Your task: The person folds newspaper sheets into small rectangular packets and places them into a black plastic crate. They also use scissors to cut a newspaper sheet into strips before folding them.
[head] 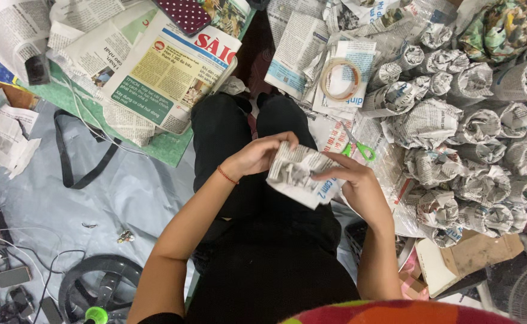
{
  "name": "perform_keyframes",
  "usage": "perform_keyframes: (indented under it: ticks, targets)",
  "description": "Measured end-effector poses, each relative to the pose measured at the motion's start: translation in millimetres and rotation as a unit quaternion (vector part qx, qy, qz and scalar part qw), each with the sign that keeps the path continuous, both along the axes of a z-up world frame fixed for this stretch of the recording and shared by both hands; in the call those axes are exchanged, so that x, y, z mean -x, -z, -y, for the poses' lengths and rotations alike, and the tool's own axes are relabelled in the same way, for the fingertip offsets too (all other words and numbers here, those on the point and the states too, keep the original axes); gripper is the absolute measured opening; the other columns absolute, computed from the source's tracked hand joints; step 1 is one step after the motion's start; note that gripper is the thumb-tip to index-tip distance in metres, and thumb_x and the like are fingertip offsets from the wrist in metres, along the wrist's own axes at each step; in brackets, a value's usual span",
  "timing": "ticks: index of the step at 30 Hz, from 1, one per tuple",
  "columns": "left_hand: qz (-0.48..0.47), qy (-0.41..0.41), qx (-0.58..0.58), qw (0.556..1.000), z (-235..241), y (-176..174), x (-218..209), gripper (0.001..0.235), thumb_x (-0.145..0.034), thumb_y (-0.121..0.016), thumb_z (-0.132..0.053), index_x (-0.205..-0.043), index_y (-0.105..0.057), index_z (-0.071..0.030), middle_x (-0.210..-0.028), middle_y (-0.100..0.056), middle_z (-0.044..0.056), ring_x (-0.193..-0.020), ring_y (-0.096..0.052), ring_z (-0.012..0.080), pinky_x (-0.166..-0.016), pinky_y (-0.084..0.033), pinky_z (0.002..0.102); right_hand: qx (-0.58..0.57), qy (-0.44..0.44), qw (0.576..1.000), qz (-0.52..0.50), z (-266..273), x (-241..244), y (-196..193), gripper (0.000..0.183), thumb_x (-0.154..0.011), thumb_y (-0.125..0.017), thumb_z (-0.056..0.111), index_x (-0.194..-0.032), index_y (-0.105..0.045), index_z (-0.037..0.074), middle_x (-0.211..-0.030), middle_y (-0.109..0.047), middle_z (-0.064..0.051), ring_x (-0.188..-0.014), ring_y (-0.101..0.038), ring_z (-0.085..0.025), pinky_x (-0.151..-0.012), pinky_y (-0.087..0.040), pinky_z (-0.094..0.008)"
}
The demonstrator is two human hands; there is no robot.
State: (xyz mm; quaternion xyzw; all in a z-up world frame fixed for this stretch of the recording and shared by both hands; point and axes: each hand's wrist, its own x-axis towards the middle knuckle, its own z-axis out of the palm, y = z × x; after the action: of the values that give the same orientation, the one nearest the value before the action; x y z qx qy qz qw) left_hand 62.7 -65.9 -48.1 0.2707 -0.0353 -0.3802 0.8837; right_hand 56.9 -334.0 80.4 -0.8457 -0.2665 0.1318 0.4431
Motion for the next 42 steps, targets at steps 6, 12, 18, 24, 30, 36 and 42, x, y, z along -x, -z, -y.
perform_keyframes:
  ticks: [6, 12, 18, 24, 30, 36, 42]
  targets:
    - [0.236, -0.033, -0.264, 0.935, 13.9, -33.2, -19.3, 0.052, -0.097, -0.069, -0.015, -0.143, -0.047, -0.007, -0.141, -0.049, 0.003, -0.094, -0.051, 0.0096, -0.085, -0.048, 0.029, -0.025, 0.186, 0.975, -0.116, -9.3, 2.1, -3.1, 0.049, -0.075, -0.06, -0.018, -0.112, -0.073, 0.011, -0.13, -0.07, -0.01, -0.107, -0.072, -0.023, -0.089, -0.058, -0.033]
    - [0.253, -0.05, -0.245, 0.935, 22.9, -35.2, -22.4, 0.057, -0.102, -0.07, -0.015, -0.152, -0.046, -0.004, -0.153, -0.049, 0.008, -0.13, -0.053, 0.0102, -0.111, -0.05, 0.032, -0.081, 0.184, 0.97, -0.141, 17.1, 5.9, 49.2, 0.052, -0.083, -0.061, -0.017, -0.128, -0.068, 0.009, -0.125, -0.071, -0.01, -0.111, -0.07, -0.019, -0.095, -0.055, -0.032]
    - [0.249, 0.02, -0.344, 0.905, 14.0, 10.5, -46.8, 0.045, -0.1, -0.068, -0.017, -0.141, -0.057, -0.002, -0.119, -0.071, 0.014, -0.105, -0.066, 0.016, -0.095, -0.056, 0.033, -0.123, 0.108, 0.955, -0.245, 47.6, -11.7, 95.0, 0.04, -0.093, -0.051, -0.015, -0.11, -0.08, 0.005, -0.109, -0.08, -0.012, -0.089, -0.074, -0.02, -0.076, -0.059, -0.034]
    - [0.394, -0.053, -0.418, 0.817, -0.9, 10.4, -163.4, 0.054, -0.103, -0.058, -0.022, -0.146, -0.04, 0.007, -0.127, -0.064, 0.017, -0.114, -0.064, 0.0223, -0.1, -0.052, 0.033, -0.206, 0.246, 0.943, -0.09, 13.7, -63.4, 128.5, 0.042, -0.094, -0.049, 0.006, -0.134, -0.062, 0.006, -0.144, -0.058, -0.012, -0.093, -0.07, -0.021, -0.078, -0.061, -0.035]
    - [0.401, 0.157, -0.582, 0.689, 96.9, -20.6, -268.6, 0.047, -0.103, -0.054, -0.032, -0.14, -0.052, -0.003, -0.116, -0.071, 0.023, -0.106, -0.07, 0.0326, -0.099, -0.055, 0.039, 0.233, 0.247, 0.935, 0.105, -19.2, -107.5, 193.9, 0.025, -0.091, -0.075, 0.014, -0.114, -0.069, 0.006, -0.12, -0.066, -0.016, -0.096, -0.069, -0.035, -0.084, -0.056, -0.044]
    - [0.583, 0.052, -0.572, 0.575, 113.7, 67.3, -295.3, 0.055, -0.09, -0.073, -0.019, -0.133, -0.047, 0.002, -0.125, -0.061, 0.024, -0.117, -0.06, 0.0372, -0.102, -0.049, 0.044, 0.121, 0.226, 0.947, 0.194, -4.6, -82.0, 153.1, 0.018, -0.092, -0.071, 0.004, -0.109, -0.071, 0.003, -0.109, -0.067, -0.015, -0.098, -0.067, -0.036, -0.082, -0.055, -0.045]
    - [0.603, -0.003, -0.536, 0.591, 101.2, 70.1, -279.1, 0.063, -0.093, -0.069, -0.007, -0.148, -0.04, -0.014, -0.139, -0.058, 0.015, -0.131, -0.057, 0.032, -0.115, -0.044, 0.042, 0.032, 0.327, 0.928, 0.173, 21.5, -23.2, 130.8, 0.021, -0.095, -0.068, 0.006, -0.115, -0.063, -0.001, -0.112, -0.063, -0.018, -0.102, -0.065, -0.031, -0.082, -0.054, -0.04]
